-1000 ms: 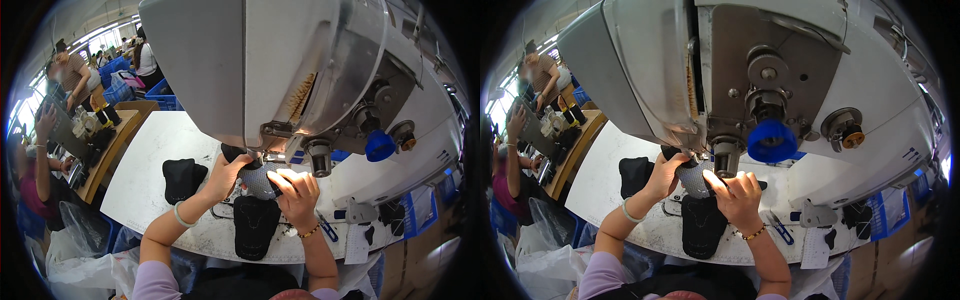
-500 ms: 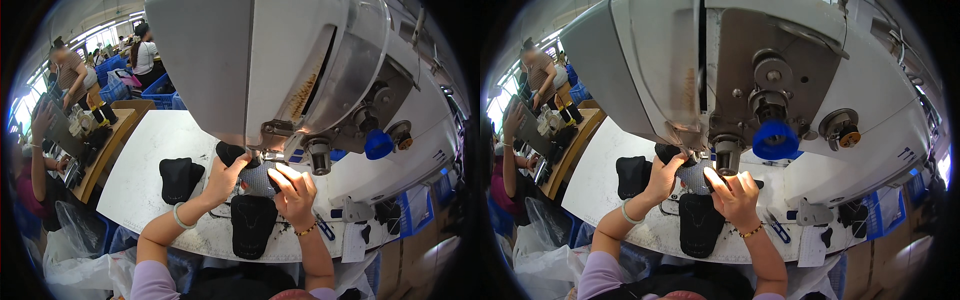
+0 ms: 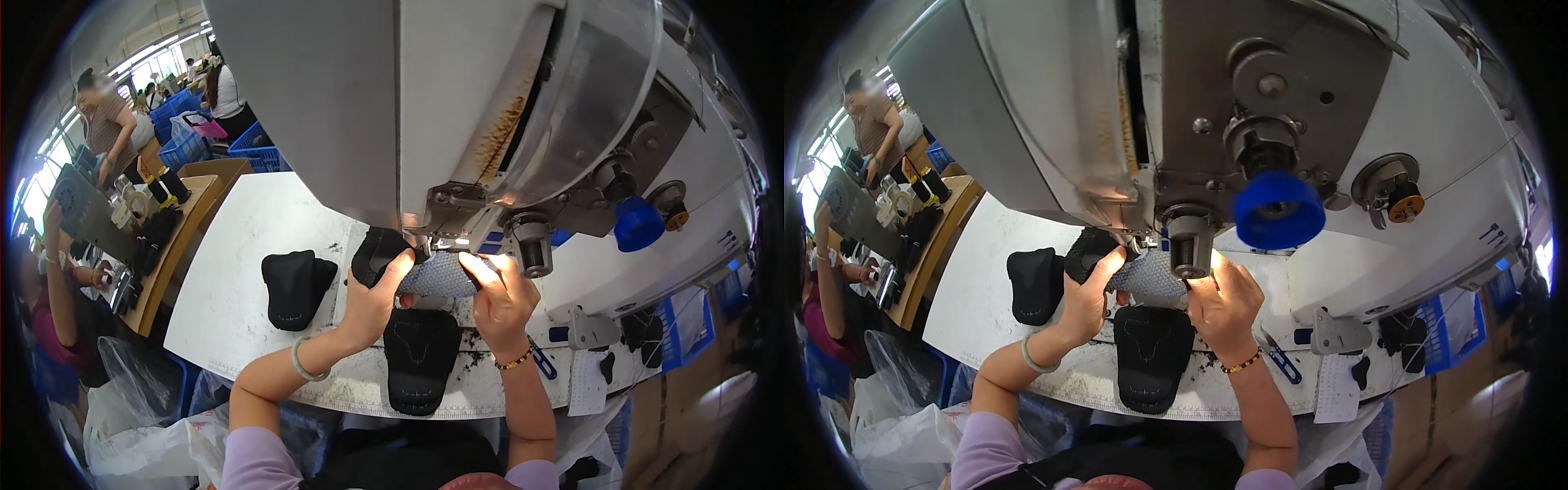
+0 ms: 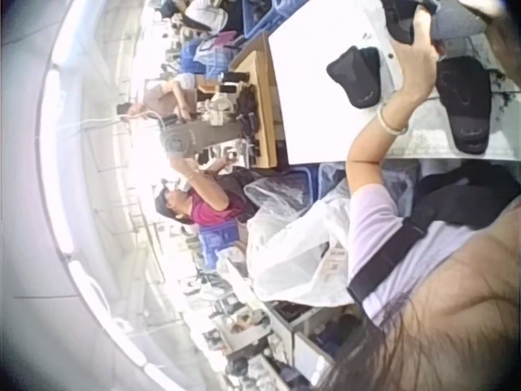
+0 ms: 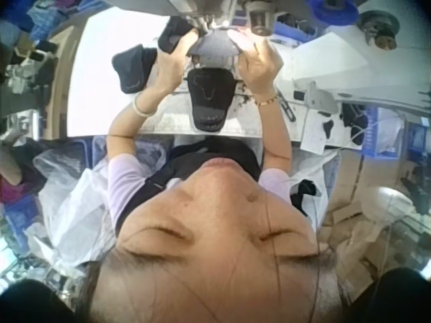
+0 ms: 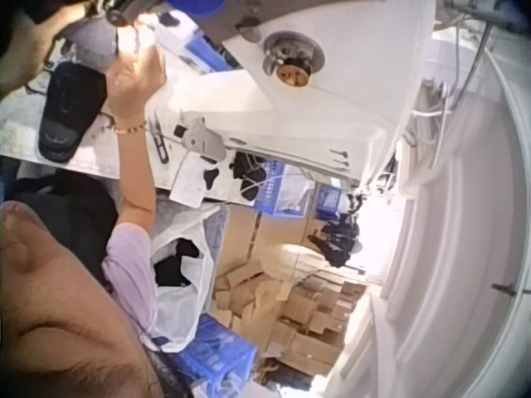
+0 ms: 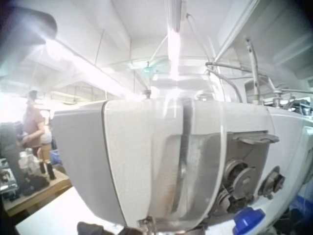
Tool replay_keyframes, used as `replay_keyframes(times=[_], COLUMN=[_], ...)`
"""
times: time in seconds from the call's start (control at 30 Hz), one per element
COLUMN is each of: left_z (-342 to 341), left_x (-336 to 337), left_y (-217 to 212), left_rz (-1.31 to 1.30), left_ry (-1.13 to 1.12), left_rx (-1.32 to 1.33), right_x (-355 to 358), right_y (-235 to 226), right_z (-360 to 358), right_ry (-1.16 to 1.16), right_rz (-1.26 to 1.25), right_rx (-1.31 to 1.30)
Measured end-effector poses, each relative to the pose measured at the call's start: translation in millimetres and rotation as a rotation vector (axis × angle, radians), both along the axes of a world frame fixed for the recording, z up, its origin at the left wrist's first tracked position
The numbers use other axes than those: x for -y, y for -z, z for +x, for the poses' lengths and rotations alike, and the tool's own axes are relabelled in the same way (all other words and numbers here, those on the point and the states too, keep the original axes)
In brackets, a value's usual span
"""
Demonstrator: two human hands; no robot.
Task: The person sews a black fabric item using a sewing machine. They repeatedly position the item under the needle, guide it through the machine, and trim excess thread with scissors. The process is repeated multiple times on the same item.
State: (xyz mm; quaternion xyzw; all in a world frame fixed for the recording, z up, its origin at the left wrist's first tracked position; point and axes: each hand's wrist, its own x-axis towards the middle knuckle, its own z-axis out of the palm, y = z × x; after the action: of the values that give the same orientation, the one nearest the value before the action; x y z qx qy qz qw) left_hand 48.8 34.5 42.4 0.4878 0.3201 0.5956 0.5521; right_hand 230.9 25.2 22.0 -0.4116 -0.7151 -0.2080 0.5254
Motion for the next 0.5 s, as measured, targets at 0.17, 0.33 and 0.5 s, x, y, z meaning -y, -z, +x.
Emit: replay_keyframes(times=[0.17, 0.33, 0.5], left_z=[7, 9, 1], left_x=[4, 9, 11], left_y=[1, 6, 14], left_rz=[-0.021, -0.065, -0.081], left_ry=[-0.078, -0.115, -0.035], left_rx=[-0.026, -0.061, -0.062], right_x=[-6, -15, -17], right_y=[1, 8, 5], right_z=[1, 1, -1], right_ry=[-0.036, -0.125, -0.133], right_rz=[-0.008, -0.14, -0.226], right_rx=[-0.078, -0.292, -0.362])
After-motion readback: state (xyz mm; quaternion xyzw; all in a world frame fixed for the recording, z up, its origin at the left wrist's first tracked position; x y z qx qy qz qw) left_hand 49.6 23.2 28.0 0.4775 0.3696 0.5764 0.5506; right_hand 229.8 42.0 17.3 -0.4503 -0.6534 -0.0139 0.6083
